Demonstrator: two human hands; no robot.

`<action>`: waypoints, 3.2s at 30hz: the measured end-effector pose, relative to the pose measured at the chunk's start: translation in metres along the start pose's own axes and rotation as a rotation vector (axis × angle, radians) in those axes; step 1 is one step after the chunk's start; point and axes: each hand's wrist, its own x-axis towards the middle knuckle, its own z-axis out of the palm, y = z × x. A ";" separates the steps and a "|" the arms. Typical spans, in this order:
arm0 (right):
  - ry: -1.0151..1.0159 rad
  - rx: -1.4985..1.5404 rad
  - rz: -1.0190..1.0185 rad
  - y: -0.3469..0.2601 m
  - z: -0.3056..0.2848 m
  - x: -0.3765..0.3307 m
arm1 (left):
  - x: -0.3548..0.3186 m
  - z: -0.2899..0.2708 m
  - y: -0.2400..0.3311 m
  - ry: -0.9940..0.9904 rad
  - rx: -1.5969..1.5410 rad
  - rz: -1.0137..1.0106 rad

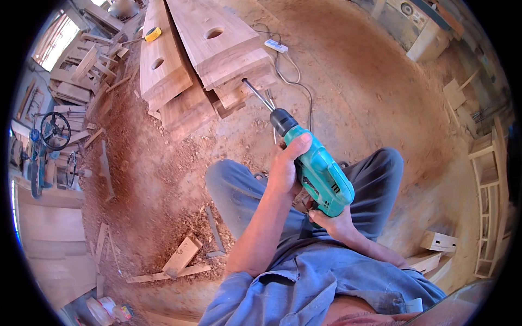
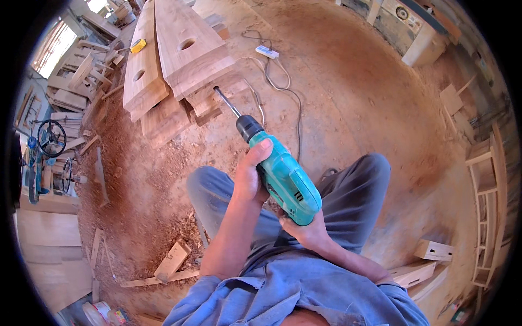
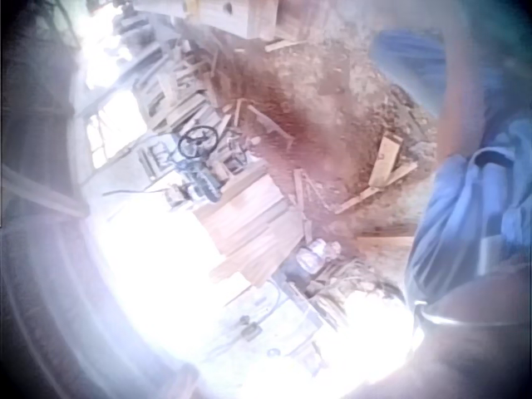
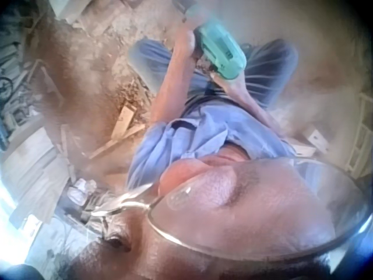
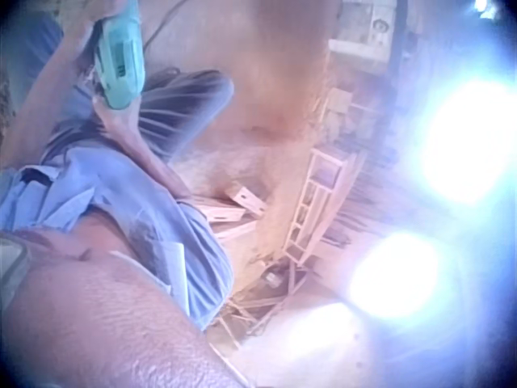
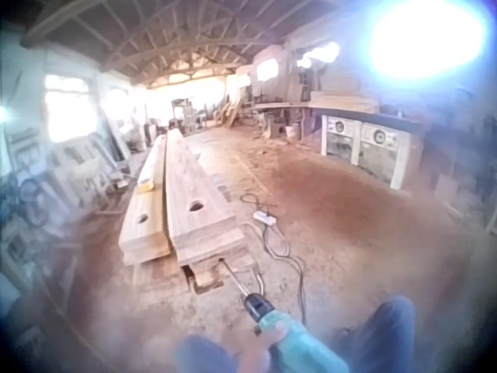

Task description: The person drills holes into wooden planks using a corded electric drill. They periodically lift and rotate the planks to inspect the holes and then resume drilling.

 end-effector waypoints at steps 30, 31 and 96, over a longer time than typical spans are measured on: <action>-0.117 -0.193 -0.091 0.037 -0.004 -0.023 | -0.024 -0.013 -0.022 -0.055 0.132 0.057; -0.101 -0.147 -0.055 0.047 -0.016 -0.034 | -0.029 -0.005 -0.029 -0.065 0.150 0.036; -0.056 -0.117 -0.131 0.019 0.012 0.016 | -0.006 0.018 0.034 0.021 -0.099 0.107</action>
